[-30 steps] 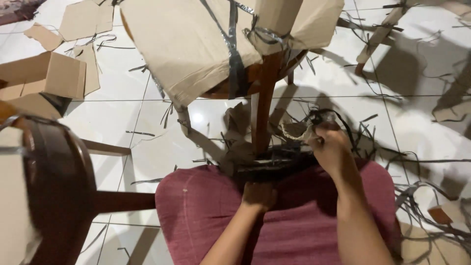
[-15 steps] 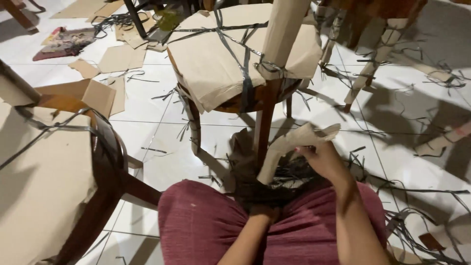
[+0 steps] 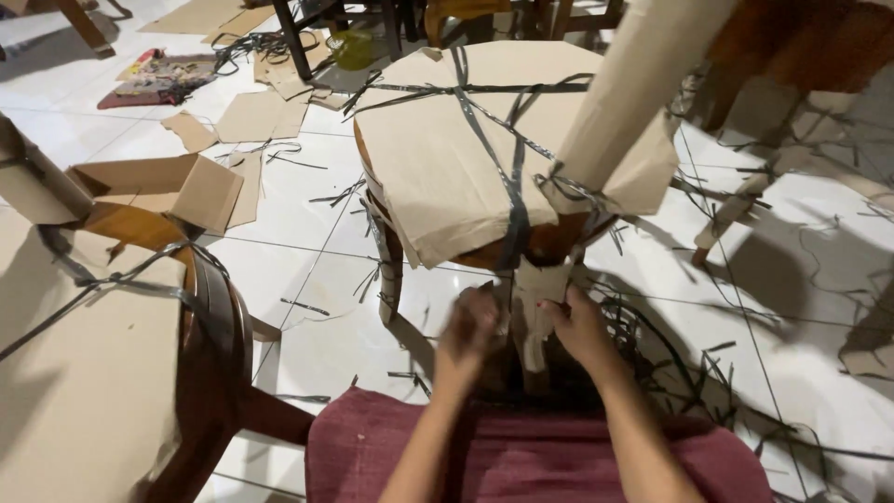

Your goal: Wrapping a wooden chair leg with protective paper and securing it with plastic ties

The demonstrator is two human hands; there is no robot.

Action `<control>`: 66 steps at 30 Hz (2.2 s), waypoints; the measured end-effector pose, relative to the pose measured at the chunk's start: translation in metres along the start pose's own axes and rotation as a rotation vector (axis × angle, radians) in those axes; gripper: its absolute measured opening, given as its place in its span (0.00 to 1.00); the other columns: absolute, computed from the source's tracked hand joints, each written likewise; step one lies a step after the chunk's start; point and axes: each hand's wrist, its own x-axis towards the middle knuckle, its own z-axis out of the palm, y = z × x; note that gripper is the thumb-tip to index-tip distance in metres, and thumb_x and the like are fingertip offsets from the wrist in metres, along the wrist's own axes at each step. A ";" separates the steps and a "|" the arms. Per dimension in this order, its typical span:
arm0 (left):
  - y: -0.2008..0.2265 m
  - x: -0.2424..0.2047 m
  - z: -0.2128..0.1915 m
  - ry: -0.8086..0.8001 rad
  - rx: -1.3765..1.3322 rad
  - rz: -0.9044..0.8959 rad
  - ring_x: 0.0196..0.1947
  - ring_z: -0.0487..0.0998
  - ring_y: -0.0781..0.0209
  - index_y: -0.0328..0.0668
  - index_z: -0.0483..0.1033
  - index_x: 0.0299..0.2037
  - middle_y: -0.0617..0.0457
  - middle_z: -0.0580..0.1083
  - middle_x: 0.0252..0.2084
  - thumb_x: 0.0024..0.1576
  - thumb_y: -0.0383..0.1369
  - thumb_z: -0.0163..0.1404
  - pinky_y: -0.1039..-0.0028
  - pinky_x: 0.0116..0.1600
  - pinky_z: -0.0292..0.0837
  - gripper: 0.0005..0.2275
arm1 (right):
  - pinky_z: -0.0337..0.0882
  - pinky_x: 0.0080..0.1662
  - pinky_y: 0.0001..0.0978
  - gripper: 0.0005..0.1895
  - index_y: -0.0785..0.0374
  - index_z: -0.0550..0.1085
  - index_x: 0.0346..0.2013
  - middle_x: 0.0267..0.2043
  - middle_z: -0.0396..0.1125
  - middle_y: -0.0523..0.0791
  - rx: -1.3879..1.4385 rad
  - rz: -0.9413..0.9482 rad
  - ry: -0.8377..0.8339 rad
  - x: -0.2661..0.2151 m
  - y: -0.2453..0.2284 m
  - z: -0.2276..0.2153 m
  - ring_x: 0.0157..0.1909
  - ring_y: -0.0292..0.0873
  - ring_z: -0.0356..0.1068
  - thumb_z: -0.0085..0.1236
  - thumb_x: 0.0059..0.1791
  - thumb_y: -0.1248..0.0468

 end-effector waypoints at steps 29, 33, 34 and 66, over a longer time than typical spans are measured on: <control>-0.127 0.100 -0.062 -0.108 -0.302 0.193 0.48 0.80 0.59 0.35 0.79 0.46 0.49 0.79 0.47 0.53 0.08 0.38 0.72 0.50 0.81 0.20 | 0.51 0.28 0.33 0.26 0.60 0.57 0.22 0.17 0.48 0.42 -0.038 -0.407 0.103 0.018 0.058 0.097 0.20 0.37 0.52 0.64 0.49 0.53; -0.068 0.066 -0.046 -0.233 0.219 -0.342 0.55 0.81 0.65 0.54 0.74 0.61 0.62 0.81 0.54 0.57 0.36 0.56 0.73 0.65 0.74 0.20 | 0.62 0.26 0.32 0.21 0.64 0.75 0.20 0.18 0.70 0.41 -0.044 -0.226 0.042 0.015 0.058 0.098 0.22 0.35 0.66 0.66 0.46 0.50; -0.073 0.061 -0.041 -0.152 0.035 -0.356 0.57 0.79 0.53 0.54 0.72 0.63 0.52 0.79 0.56 0.55 0.33 0.59 0.68 0.65 0.73 0.24 | 0.69 0.40 0.37 0.13 0.64 0.75 0.37 0.33 0.73 0.43 0.012 -0.306 0.059 0.018 0.073 0.106 0.34 0.39 0.71 0.66 0.47 0.58; -0.134 -0.063 0.085 -1.409 0.980 -0.324 0.71 0.61 0.47 0.53 0.52 0.76 0.53 0.55 0.76 0.65 0.46 0.32 0.54 0.67 0.63 0.27 | 0.69 0.51 0.36 0.08 0.50 0.80 0.36 0.41 0.79 0.41 -0.426 0.153 -0.755 -0.061 0.198 0.041 0.47 0.43 0.77 0.57 0.45 0.56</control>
